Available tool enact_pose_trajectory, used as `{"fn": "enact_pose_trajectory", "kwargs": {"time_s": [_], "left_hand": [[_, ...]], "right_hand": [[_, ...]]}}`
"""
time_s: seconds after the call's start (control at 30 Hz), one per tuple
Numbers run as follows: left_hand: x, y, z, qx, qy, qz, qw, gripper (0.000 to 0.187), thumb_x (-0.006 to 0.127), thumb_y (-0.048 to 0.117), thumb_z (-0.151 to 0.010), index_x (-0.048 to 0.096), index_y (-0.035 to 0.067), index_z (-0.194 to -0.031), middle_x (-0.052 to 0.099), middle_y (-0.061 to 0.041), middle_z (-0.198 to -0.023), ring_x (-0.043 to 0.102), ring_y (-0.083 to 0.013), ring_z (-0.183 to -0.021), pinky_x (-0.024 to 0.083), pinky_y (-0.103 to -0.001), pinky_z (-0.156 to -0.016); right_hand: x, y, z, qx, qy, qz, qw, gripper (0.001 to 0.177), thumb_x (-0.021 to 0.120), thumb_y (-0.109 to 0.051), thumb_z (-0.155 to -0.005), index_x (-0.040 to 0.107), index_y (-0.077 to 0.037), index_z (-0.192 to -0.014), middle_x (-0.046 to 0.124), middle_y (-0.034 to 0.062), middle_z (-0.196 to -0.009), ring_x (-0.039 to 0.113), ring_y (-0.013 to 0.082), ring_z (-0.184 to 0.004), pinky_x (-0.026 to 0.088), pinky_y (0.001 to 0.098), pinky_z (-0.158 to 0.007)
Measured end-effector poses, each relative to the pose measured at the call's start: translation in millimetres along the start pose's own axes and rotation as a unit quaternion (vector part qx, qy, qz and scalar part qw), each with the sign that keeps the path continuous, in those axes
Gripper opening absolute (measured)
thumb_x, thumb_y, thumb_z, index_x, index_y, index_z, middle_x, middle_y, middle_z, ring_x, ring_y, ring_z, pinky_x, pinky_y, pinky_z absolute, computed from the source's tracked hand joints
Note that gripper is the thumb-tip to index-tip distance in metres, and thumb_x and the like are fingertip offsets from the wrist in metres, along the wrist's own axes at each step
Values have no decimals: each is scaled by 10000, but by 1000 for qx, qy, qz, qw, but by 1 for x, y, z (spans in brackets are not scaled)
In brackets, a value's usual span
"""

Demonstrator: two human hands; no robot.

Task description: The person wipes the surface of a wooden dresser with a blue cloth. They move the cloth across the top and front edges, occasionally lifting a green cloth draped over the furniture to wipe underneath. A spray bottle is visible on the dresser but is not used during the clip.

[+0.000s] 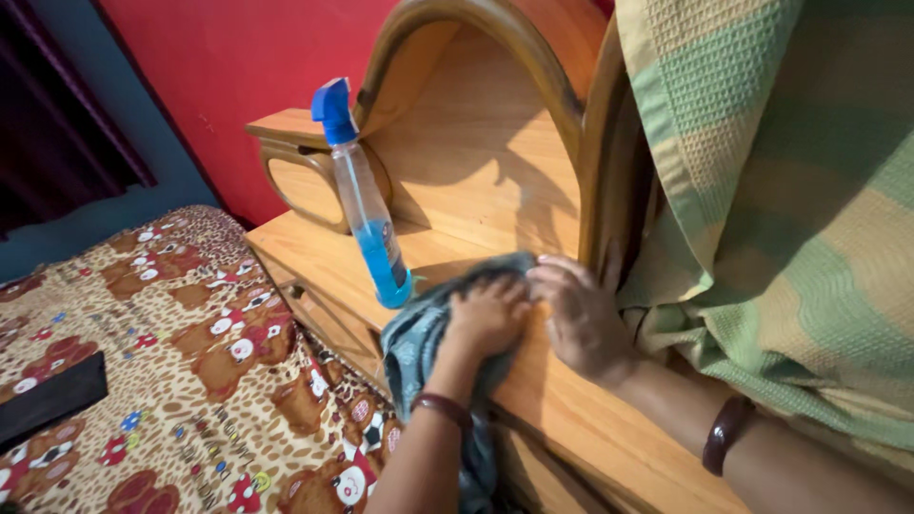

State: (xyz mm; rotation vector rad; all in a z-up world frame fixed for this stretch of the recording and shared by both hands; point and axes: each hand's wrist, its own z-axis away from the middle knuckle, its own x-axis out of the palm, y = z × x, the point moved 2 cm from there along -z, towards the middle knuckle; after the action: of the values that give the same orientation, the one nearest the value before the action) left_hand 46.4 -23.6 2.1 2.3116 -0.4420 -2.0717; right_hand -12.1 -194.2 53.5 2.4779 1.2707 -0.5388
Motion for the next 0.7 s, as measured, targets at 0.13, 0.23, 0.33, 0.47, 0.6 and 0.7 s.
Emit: {"fn": "enact_pose_trajectory", "kwargs": {"time_s": [0.13, 0.23, 0.33, 0.47, 0.6, 0.7], "left_hand": [[14, 41, 32, 122, 26, 18, 992, 621, 431, 415, -983, 376, 195, -1561, 331, -54, -1644, 230, -327, -1538, 178, -746, -1137], [15, 46, 27, 125, 23, 41, 991, 636, 445, 410, -976, 382, 158, -1556, 339, -70, -1640, 240, -312, -1539, 182, -739, -1144], [12, 39, 2, 86, -24, 16, 996, 594, 455, 428, -965, 430, 193, -1510, 316, -47, -1647, 209, -292, -1550, 170, -735, -1151], [11, 29, -29, 36, 8, 19, 999, 613, 493, 466, -907, 457, 252, -1480, 286, -29, -1650, 227, -255, -1527, 169, -726, -1140], [7, -5, -44, -74, 85, 59, 992, 520, 438, 452, -955, 529, 302, -1445, 353, -34, -1632, 292, -260, -1518, 190, -687, -1180], [8, -18, -52, -134, 124, 19, 983, 524, 437, 428, -952, 525, 278, -1446, 355, -46, -1626, 294, -301, -1506, 182, -691, -1166]], "right_hand": [[-3, -2, 3, 12, 89, -92, 992, 222, 502, 45, -932, 481, -69, -1121, 574, 110, -1153, 608, 299, -1183, 112, 716, -1272], [-4, -7, 0, 6, 88, -74, 993, 207, 517, 43, -920, 478, -67, -1091, 577, 112, -1103, 619, 307, -1139, 108, 716, -1268], [-5, -10, -2, 3, 92, -73, 993, 222, 538, 24, -908, 492, -61, -1107, 584, 130, -1112, 612, 327, -1135, 110, 718, -1241], [-11, -8, -3, -2, 79, -63, 995, 258, 569, -1, -890, 505, -69, -1130, 590, 138, -1137, 607, 338, -1144, 116, 735, -1219], [-10, -11, -5, -15, 54, -52, 997, 303, 581, -14, -852, 517, -62, -1145, 586, 147, -1144, 604, 352, -1143, 108, 773, -1177], [-11, -8, -5, -11, 52, -39, 998, 286, 602, -24, -865, 524, -75, -1136, 587, 134, -1153, 611, 338, -1134, 127, 782, -1178]]}}
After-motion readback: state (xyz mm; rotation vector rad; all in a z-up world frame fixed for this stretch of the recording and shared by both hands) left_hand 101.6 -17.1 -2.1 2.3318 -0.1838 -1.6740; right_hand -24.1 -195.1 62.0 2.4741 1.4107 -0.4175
